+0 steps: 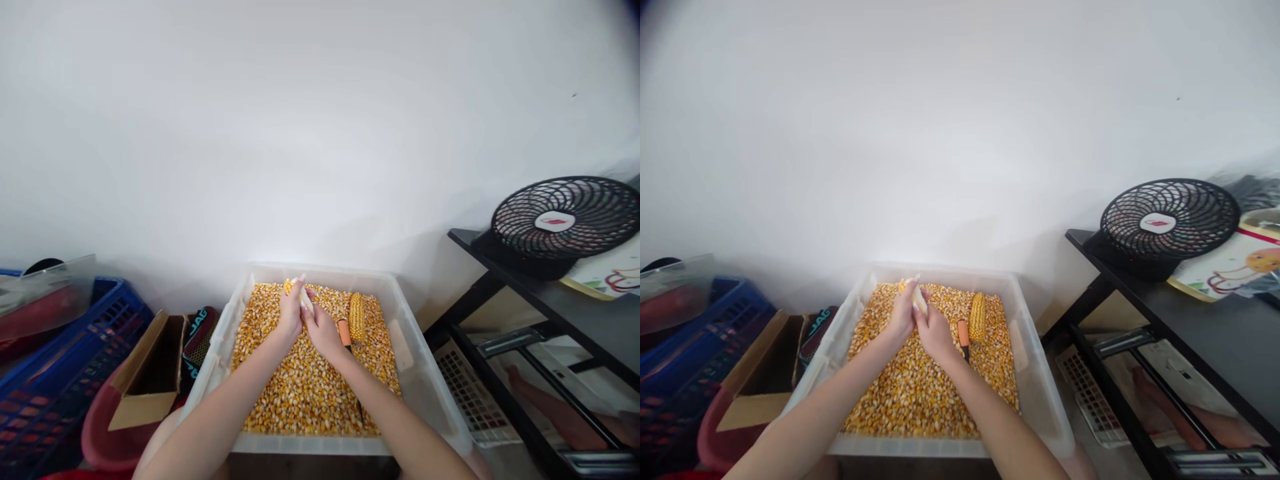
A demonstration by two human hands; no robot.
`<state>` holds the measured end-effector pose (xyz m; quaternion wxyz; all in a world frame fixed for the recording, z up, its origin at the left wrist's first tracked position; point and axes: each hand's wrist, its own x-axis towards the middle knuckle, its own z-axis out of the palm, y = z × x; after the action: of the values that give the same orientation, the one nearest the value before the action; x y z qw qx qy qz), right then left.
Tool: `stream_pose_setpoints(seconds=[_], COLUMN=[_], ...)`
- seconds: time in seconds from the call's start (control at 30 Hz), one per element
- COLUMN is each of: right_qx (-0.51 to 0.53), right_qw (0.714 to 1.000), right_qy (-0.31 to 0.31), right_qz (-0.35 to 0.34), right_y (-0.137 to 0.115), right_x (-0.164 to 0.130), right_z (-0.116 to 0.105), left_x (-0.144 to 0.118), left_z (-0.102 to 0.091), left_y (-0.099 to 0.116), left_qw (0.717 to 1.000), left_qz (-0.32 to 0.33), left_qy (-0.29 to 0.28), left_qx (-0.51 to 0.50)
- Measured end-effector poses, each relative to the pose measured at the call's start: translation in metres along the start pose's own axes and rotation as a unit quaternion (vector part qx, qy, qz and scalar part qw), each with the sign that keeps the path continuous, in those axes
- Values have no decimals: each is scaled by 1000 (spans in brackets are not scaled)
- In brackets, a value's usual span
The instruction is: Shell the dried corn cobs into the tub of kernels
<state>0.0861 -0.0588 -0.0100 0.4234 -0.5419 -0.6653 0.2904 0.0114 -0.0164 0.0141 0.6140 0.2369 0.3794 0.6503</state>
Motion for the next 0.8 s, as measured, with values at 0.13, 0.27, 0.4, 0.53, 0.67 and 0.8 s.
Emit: stream_pose_setpoints(seconds=[0.13,0.27,0.4,0.53,0.67,0.8], right_qx=[-30,27,31,-43,-77,-82], right_qw=[999,998,995,998,997,995], right_qy=[12,2,-66,-53,-29,-16], right_qz=[24,61,61,-2,11,48], right_y=[3,10,14,10,2,-1], right_x=[3,8,6,1,-2,-3], right_z=[3,6,8,6,7,11], left_x=[1,5,14,18,16,15], left_z=[-1,-1,-7,-11,-10,-10], left_y=[-7,-5,3,7,5,4], left_qw=[998,997,997,995,995,995], left_qz=[25,39,29,30,45,50], left_qy=[52,60,67,82,80,78], left_qx=[2,-15,-27,-37,-29,-24])
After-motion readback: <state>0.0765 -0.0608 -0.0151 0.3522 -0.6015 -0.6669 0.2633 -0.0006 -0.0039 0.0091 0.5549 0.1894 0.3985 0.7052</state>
